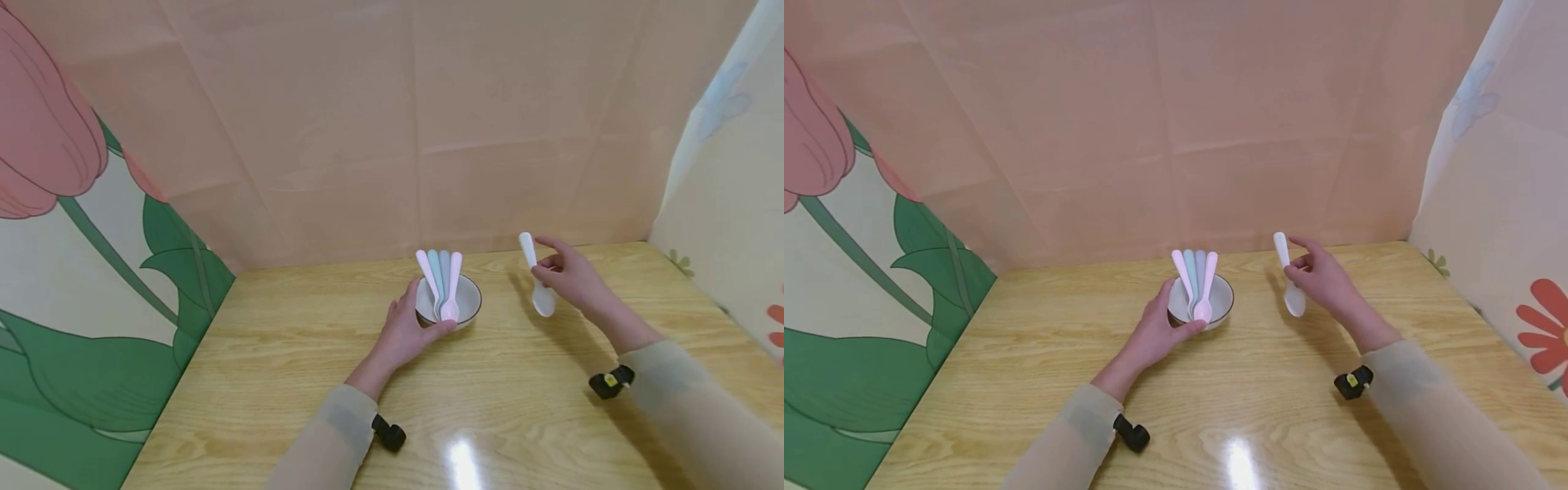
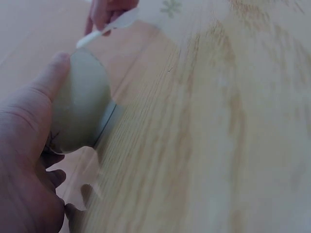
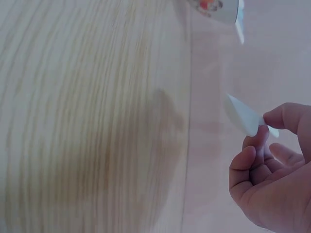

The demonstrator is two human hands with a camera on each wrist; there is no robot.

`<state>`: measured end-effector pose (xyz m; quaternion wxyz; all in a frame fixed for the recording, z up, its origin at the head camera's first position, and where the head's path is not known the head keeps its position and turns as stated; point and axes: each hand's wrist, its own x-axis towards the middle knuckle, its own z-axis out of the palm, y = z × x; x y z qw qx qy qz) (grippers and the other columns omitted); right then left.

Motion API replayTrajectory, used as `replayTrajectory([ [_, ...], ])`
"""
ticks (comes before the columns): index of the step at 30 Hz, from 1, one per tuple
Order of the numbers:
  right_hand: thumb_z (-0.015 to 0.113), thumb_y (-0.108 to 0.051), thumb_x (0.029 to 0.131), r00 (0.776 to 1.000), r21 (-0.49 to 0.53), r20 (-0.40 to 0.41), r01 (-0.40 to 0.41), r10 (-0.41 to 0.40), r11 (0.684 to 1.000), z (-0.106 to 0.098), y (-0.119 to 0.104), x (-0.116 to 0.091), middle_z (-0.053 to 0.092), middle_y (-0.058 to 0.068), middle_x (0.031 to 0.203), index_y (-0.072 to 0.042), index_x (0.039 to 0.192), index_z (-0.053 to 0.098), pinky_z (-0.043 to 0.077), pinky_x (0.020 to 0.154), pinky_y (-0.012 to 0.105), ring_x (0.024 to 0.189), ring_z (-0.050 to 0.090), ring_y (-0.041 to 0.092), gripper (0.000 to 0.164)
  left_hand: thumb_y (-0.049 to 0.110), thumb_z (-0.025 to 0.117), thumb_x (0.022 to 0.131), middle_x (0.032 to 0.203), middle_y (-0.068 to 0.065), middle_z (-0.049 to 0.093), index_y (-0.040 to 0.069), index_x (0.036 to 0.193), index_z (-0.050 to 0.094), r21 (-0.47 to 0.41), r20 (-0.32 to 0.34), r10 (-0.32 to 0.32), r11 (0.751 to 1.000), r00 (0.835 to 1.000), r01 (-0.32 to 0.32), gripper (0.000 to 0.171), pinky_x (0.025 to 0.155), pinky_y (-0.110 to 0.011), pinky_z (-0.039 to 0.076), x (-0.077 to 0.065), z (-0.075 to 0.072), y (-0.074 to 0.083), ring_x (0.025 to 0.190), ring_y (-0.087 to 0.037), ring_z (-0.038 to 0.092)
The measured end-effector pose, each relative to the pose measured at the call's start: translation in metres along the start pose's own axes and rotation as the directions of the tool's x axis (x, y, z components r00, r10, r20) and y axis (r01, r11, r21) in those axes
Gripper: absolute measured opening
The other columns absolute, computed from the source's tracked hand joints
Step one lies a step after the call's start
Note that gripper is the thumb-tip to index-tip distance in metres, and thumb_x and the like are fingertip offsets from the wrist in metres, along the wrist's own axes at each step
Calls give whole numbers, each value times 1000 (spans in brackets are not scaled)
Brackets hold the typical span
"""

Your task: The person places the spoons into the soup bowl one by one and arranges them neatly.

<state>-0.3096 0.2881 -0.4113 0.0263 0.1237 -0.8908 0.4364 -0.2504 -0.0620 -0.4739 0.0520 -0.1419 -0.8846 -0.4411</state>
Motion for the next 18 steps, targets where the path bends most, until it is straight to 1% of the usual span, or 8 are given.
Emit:
replayTrajectory([
  [1,65,-16,112,1000,11,1,0,0,1000,2,-2,0,67,25,120,-3,172,30,58,74,30,91,67,17,70,63,87,90,158,3,55,24,169,34,0,0,3,1000,1000,-3,103,129,-54,24,0,0,0,145,-27,50],
  [5,64,-15,112,1000,62,-2,0,0,998,10,-10,0,67,26,121,-5,174,27,60,78,30,92,68,14,73,63,87,90,157,3,56,24,168,35,7,-3,15,1000,1000,-15,102,130,-53,22,0,0,-2,144,-25,51],
  [9,63,-10,112,1000,114,-13,12,-11,993,20,-16,2,68,28,120,-4,174,25,59,80,25,89,67,11,73,64,87,90,156,3,57,23,167,36,14,-4,25,1000,1000,-25,101,131,-55,19,-1,-1,-2,144,-24,52],
  [12,62,-8,111,1000,149,-19,13,-11,989,26,-20,3,67,28,119,-4,174,24,58,79,23,88,66,12,74,62,87,90,157,2,56,22,168,35,13,-2,28,1000,1000,-28,102,132,-57,17,-2,-2,-2,145,-24,51],
  [18,64,-9,111,1000,229,-25,-5,11,973,38,-32,4,67,26,120,-9,176,22,59,81,23,87,65,13,78,60,87,92,159,0,55,19,170,32,16,-1,33,999,999,-33,104,132,-57,17,-3,-4,-2,147,-23,50],
])
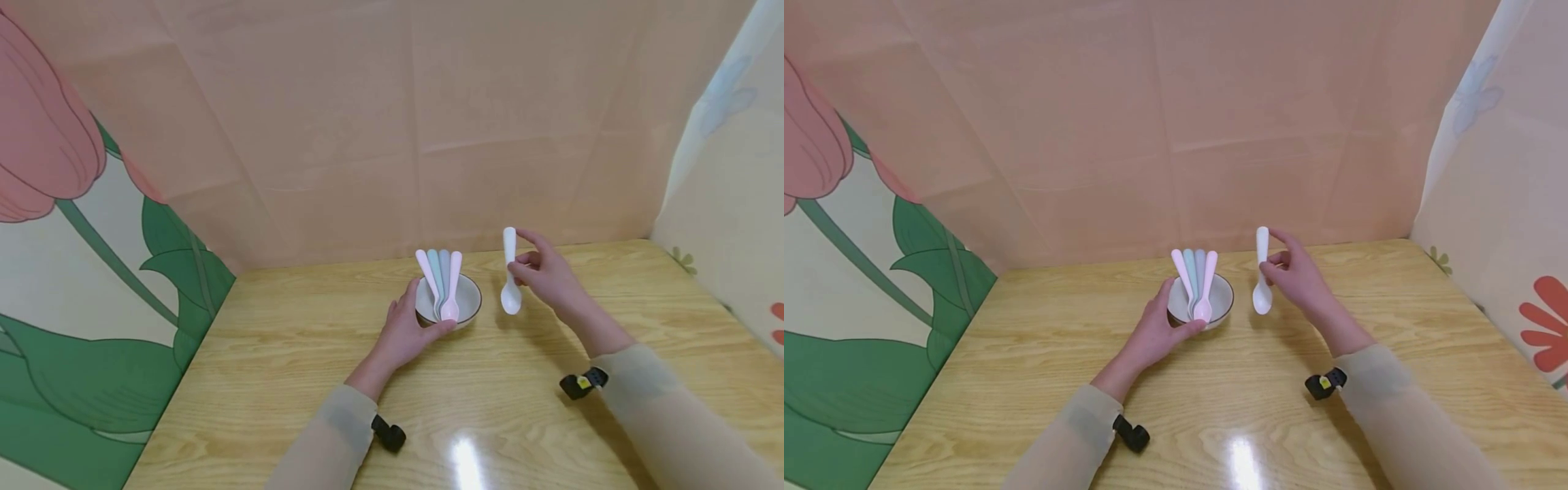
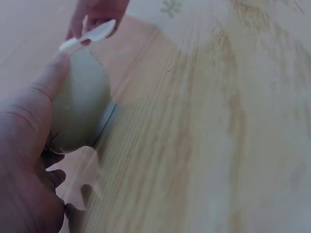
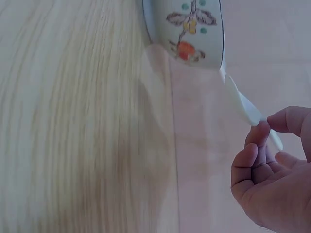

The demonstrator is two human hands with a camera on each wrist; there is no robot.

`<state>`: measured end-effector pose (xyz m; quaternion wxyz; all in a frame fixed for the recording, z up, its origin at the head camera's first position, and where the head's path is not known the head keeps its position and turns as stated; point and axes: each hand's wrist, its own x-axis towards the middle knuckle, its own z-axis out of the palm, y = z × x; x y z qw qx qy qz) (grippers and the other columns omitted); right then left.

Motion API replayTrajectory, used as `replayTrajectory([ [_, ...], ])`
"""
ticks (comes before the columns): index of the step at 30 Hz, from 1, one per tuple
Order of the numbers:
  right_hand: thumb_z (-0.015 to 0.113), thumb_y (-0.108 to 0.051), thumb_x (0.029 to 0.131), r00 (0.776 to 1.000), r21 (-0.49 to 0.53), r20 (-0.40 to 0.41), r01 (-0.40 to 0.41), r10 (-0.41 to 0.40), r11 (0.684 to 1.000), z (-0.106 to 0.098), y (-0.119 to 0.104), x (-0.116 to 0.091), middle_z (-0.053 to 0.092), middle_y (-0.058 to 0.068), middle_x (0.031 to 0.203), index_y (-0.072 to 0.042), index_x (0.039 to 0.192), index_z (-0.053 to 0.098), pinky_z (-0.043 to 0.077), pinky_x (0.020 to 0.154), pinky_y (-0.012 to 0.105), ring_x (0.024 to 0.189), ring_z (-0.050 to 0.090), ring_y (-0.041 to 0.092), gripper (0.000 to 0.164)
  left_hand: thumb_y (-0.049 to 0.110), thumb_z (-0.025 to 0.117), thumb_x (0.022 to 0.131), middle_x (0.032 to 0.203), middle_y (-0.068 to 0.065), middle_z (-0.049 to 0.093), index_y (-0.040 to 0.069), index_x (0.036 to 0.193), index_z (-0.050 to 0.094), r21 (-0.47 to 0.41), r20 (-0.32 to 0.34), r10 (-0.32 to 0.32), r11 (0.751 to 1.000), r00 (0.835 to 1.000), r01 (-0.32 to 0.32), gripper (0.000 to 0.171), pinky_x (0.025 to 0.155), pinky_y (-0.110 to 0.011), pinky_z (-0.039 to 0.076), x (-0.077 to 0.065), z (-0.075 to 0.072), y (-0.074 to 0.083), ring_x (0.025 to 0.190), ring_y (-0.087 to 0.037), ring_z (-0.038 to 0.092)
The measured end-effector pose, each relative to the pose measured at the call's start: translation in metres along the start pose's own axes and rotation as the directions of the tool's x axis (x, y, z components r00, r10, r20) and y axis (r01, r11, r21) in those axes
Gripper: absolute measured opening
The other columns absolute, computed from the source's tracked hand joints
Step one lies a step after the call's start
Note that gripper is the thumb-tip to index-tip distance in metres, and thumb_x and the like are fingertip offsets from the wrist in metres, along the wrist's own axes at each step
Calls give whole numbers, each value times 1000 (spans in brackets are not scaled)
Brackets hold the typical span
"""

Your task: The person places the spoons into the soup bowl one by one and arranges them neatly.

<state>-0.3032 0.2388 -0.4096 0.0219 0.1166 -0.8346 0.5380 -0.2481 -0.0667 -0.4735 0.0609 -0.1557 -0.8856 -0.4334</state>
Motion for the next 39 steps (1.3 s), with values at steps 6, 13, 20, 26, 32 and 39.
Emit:
replayTrajectory([
  [6,65,-6,109,1000,89,-15,28,-27,996,12,-11,2,69,22,111,-11,177,16,59,80,23,83,65,13,84,59,87,92,160,-1,54,19,171,32,-10,1,9,1000,1000,-9,104,131,-60,15,1,0,-1,149,-21,50],
  [13,65,-2,108,999,172,-26,41,-37,984,26,-19,5,65,13,102,-14,178,12,60,79,24,80,65,13,88,60,86,93,160,-1,55,19,171,32,-7,2,11,1000,1000,-11,103,131,-63,15,0,-1,-1,148,-22,51],
  [20,65,-2,107,999,231,-39,30,-21,972,39,-23,6,63,10,101,-14,178,13,61,81,25,81,66,13,89,59,86,93,161,-2,53,17,171,31,5,9,4,1000,1000,-4,104,131,-63,15,-2,-3,0,149,-23,50],
  [26,66,-2,107,999,266,-37,22,-13,964,47,-27,4,61,11,101,-16,178,11,61,82,25,80,68,13,91,59,86,93,164,-2,51,18,172,29,-13,16,-5,1000,1000,5,105,132,-60,14,-5,-4,3,150,-22,49],
  [32,70,-3,106,1000,267,-25,19,-13,964,53,-26,5,64,12,102,-18,178,13,63,83,29,81,71,14,93,61,86,92,168,1,47,21,174,26,-8,28,-26,1000,999,27,109,133,-57,11,-5,-5,3,154,-20,45],
  [39,72,-5,105,1000,243,3,14,-15,970,61,-25,4,67,14,103,-16,176,16,61,84,28,87,69,12,91,55,87,94,165,-1,50,20,172,29,-11,23,-18,1000,1000,18,103,133,-58,12,-5,-5,2,151,-19,48],
])
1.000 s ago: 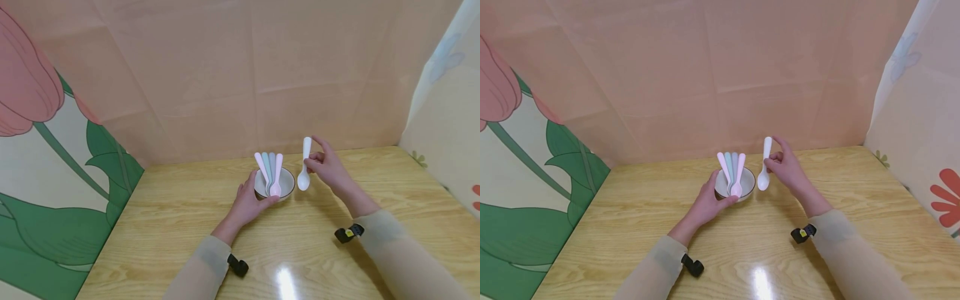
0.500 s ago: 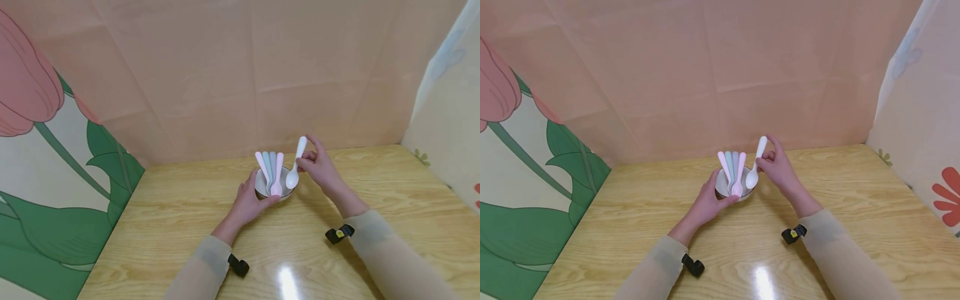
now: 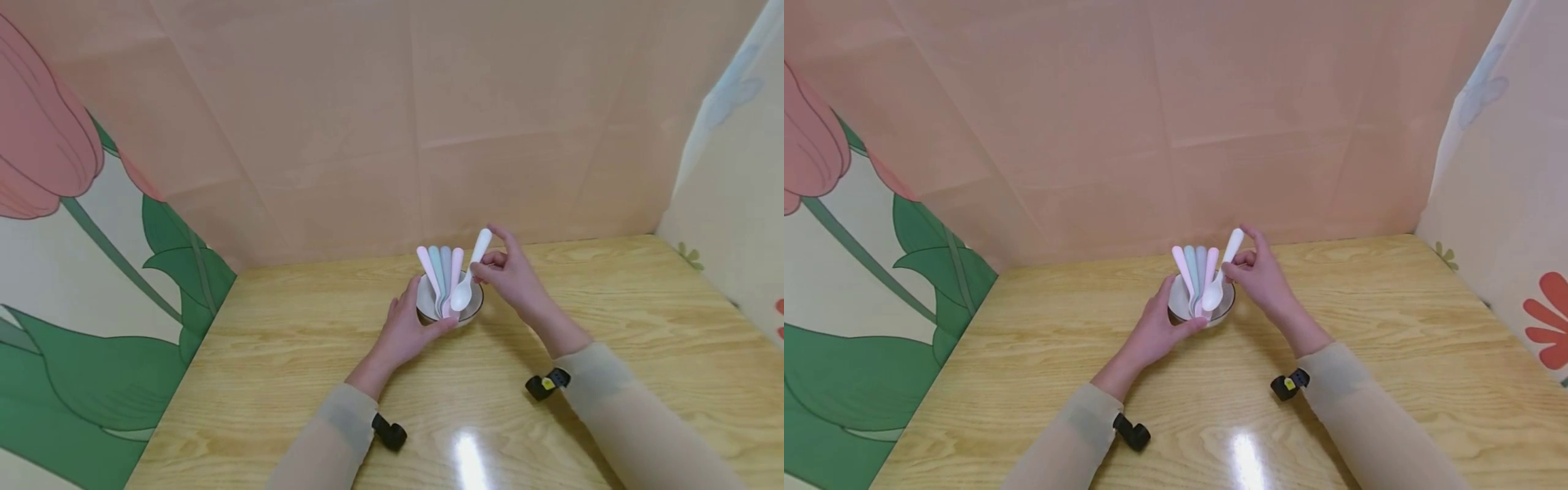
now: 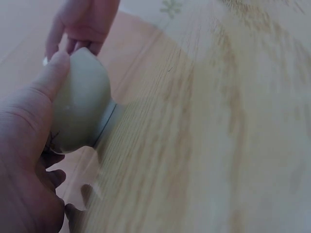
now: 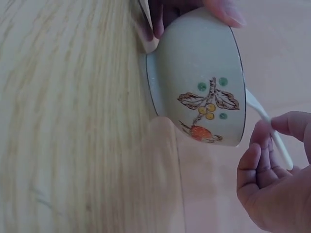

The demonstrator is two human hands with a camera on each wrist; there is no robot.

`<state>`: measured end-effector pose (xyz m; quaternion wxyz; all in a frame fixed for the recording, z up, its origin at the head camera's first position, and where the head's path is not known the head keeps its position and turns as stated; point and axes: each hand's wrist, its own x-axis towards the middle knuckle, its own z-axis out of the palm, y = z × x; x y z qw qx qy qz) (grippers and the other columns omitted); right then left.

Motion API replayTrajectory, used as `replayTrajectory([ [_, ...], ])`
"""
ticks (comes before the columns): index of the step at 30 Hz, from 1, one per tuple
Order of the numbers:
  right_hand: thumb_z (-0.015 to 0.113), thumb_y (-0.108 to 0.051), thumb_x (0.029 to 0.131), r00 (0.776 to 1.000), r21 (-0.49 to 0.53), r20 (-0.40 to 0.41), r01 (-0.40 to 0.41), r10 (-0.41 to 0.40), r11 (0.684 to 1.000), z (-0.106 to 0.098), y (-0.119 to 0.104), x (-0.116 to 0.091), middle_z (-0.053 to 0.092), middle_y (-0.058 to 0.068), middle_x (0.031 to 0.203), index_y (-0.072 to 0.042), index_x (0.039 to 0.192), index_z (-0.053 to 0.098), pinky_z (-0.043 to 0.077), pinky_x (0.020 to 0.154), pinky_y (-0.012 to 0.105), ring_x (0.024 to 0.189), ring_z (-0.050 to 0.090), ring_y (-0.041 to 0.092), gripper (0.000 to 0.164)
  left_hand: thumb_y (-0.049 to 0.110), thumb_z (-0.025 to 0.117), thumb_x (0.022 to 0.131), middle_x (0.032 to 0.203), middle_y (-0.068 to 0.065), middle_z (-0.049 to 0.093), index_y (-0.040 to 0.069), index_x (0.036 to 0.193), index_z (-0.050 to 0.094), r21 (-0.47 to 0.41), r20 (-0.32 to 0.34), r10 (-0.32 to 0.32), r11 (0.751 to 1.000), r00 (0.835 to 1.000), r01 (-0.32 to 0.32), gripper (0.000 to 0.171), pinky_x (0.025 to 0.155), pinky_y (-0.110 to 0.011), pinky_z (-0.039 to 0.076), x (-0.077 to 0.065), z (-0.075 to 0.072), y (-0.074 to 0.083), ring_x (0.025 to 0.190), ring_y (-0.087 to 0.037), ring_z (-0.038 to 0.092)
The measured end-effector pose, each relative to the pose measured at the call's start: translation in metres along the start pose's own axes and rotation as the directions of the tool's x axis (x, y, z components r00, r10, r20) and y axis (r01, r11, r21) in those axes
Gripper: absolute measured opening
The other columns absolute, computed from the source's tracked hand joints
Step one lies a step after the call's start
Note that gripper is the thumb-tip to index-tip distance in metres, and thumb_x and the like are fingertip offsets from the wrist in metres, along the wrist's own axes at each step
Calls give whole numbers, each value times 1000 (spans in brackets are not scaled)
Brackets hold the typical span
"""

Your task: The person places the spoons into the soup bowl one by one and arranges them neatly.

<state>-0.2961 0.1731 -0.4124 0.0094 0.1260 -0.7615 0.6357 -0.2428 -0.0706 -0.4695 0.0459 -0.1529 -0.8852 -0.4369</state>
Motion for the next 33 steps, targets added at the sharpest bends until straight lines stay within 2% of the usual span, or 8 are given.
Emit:
replayTrajectory([
  [4,74,-8,105,1000,-60,3,10,-10,998,2,0,-1,69,14,101,-14,175,19,56,81,22,89,65,11,89,59,85,94,165,0,50,21,173,28,-3,-2,11,1000,1000,-11,105,132,-59,13,-1,-1,1,151,-19,48],
  [8,76,-11,105,1000,-124,12,15,-14,992,4,2,-1,71,14,99,-12,175,21,49,78,22,90,62,13,88,61,84,94,165,0,50,20,173,28,-4,-7,22,1000,1000,-22,106,132,-60,14,-1,-1,-1,150,-19,49],
  [21,78,-9,104,1000,-156,30,5,0,988,8,10,-1,71,16,102,-8,174,24,49,76,22,91,62,16,88,60,85,93,164,-1,51,19,172,29,3,1,18,1000,1000,-18,105,132,-62,13,-1,0,-1,151,-20,49],
  [27,80,-11,103,999,-192,32,5,1,981,8,14,0,70,20,112,-7,172,29,49,74,22,97,58,24,86,61,85,94,164,-1,51,19,172,28,4,4,14,1000,1000,-14,106,132,-63,12,-1,0,0,152,-20,48],
  [33,79,-10,103,1000,-219,22,-5,11,976,8,13,0,70,24,119,-6,172,32,48,78,21,105,57,29,83,61,85,93,165,0,50,20,173,28,-3,5,8,1000,1000,-8,106,132,-62,12,-1,0,1,151,-20,48],
])
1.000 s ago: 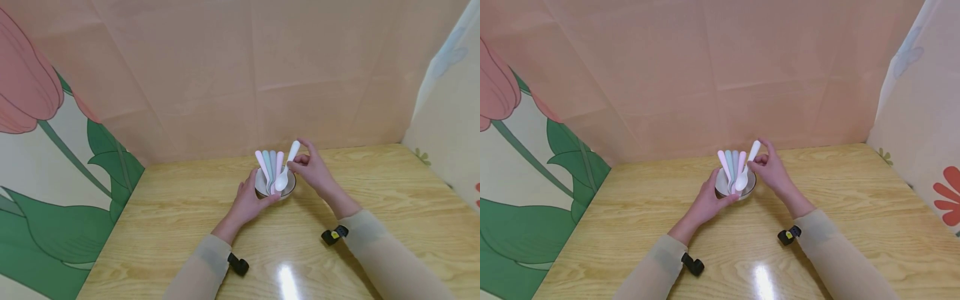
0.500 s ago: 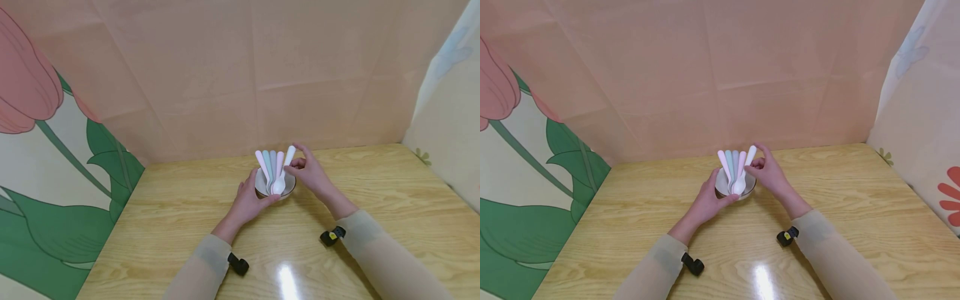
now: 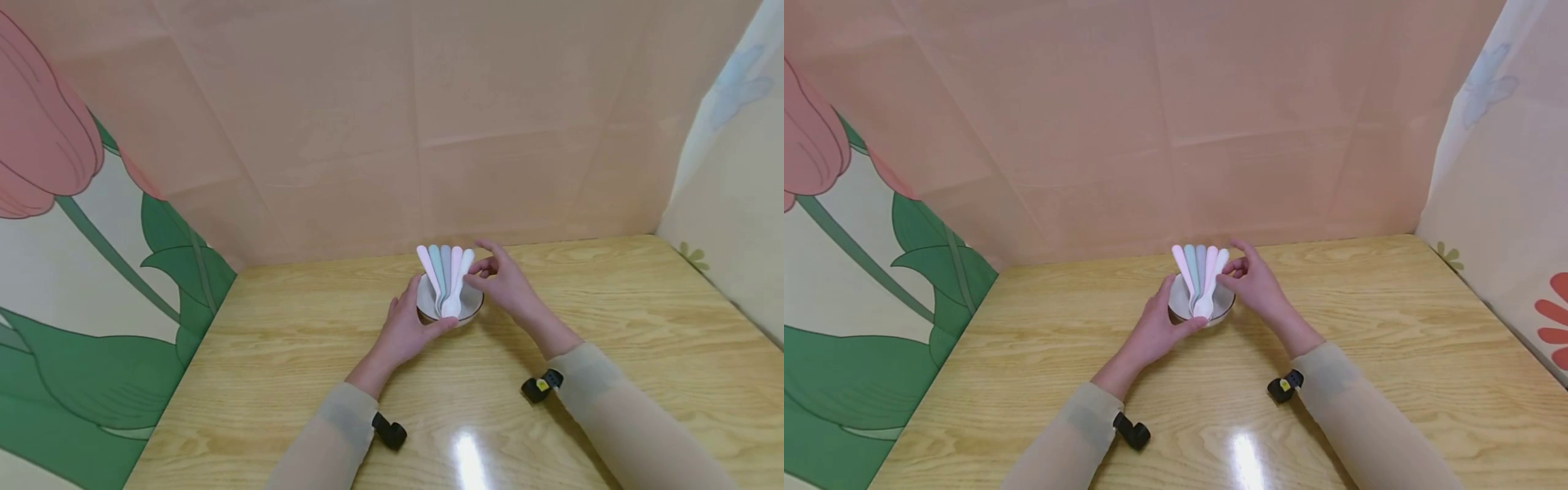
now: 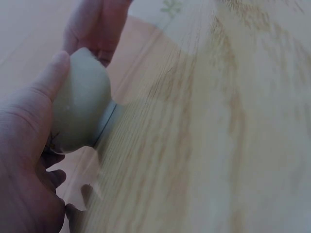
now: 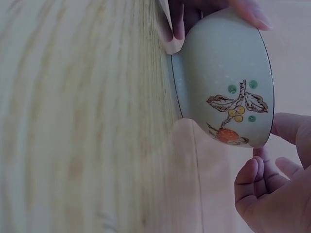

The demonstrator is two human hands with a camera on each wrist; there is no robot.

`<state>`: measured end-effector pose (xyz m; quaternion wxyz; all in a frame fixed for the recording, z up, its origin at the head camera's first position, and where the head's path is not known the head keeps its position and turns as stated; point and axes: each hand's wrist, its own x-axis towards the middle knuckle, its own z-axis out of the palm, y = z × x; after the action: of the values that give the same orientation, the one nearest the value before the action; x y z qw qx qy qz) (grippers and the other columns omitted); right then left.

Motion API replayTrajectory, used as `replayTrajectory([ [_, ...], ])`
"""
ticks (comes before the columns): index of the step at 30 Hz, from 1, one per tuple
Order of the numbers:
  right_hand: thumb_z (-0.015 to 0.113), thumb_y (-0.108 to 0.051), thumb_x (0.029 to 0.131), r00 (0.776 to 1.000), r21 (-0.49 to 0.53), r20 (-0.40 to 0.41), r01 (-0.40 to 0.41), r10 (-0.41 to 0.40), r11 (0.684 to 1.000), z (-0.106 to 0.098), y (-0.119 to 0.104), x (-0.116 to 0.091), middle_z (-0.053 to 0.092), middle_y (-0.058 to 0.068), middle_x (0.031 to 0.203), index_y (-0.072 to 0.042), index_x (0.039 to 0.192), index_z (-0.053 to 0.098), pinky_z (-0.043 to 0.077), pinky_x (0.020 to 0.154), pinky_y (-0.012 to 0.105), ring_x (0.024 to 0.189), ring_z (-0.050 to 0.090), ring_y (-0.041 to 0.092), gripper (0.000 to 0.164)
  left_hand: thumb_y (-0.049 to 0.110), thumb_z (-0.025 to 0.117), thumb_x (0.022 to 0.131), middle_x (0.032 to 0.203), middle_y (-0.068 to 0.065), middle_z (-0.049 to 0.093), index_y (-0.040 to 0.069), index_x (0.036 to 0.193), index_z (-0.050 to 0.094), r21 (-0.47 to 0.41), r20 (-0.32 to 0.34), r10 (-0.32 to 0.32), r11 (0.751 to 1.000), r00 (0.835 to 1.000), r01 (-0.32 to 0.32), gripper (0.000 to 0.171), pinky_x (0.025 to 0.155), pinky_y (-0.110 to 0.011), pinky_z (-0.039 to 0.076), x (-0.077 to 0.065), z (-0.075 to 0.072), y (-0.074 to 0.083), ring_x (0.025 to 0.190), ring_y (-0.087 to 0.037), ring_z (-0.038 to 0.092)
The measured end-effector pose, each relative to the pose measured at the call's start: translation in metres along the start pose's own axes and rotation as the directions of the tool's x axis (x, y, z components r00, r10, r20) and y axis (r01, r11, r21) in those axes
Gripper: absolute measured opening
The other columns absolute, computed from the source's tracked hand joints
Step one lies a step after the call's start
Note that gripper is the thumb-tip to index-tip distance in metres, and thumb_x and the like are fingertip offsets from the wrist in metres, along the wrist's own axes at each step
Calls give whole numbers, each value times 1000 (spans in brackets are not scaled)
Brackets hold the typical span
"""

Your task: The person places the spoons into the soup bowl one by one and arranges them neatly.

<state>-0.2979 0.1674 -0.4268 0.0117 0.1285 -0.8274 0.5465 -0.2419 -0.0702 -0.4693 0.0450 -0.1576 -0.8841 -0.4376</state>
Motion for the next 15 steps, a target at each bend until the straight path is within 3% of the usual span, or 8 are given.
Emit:
replayTrajectory([
  [15,80,-13,103,1000,-41,8,-4,4,999,0,2,1,69,22,122,-3,167,42,49,79,21,109,58,30,75,61,86,93,167,1,48,20,173,27,-1,-7,-1,1000,1000,1,108,132,-59,14,0,0,0,151,-21,48],
])
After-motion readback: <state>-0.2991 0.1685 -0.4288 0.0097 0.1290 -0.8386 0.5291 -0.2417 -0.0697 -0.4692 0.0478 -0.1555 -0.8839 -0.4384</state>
